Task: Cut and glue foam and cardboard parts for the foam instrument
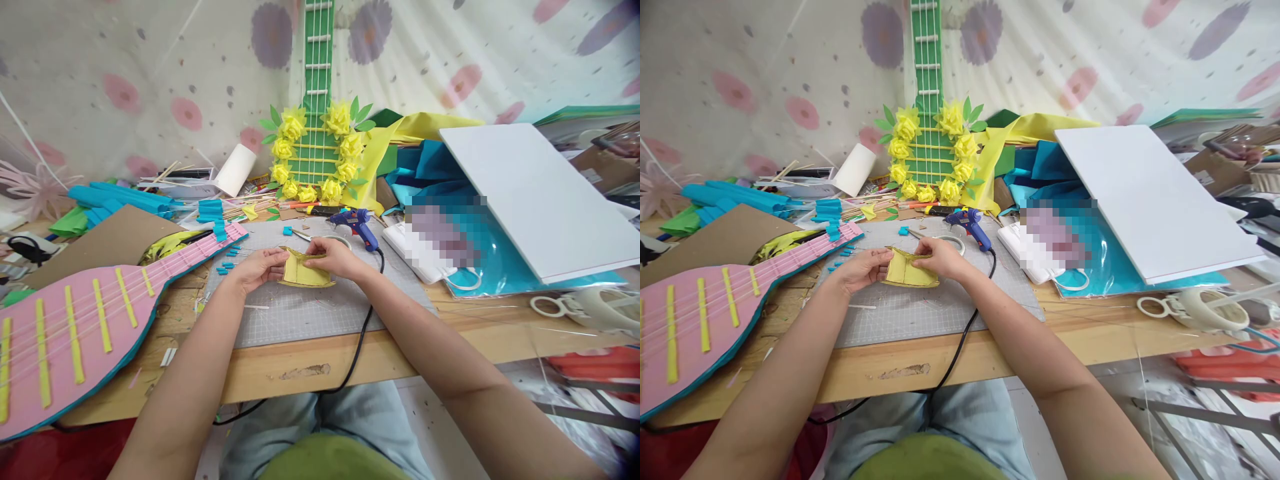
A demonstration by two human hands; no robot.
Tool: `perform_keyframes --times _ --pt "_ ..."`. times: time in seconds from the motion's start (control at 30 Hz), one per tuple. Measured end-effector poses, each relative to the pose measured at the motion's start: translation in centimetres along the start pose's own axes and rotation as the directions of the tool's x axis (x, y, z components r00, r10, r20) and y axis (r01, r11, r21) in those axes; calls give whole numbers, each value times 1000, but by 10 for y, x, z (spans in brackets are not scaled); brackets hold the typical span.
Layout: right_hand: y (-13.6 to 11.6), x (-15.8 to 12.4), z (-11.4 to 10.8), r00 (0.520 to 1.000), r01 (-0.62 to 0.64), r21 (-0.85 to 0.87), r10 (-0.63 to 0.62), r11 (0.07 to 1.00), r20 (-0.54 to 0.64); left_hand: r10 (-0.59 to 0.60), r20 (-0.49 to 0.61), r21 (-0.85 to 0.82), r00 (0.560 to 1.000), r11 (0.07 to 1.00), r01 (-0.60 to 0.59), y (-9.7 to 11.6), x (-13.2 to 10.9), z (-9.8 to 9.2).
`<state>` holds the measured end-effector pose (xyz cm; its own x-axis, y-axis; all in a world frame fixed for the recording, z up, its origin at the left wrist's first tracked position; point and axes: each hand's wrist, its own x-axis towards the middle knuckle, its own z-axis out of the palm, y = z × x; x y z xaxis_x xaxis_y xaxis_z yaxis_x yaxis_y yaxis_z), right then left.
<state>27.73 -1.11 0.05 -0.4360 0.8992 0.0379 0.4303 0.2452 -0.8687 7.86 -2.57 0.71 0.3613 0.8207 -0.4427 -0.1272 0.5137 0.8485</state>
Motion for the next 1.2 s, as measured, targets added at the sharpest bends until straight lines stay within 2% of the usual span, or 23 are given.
perform_keyframes --times 0.27,0.47,1.2 --pt "-2 -1 1 1000 2 16 -2 1000 -20 13 24 36 1000 999 -14 1 0 -4" --pt "-4 -2 0 1000 2 12 -1 1000 -30 23 83 50 996 998 -27 1 -1 -5" --pt "-4 0 2 999 -17 8 17 1000 -36 28 82 40 996 999 -31 -1 1 -5"
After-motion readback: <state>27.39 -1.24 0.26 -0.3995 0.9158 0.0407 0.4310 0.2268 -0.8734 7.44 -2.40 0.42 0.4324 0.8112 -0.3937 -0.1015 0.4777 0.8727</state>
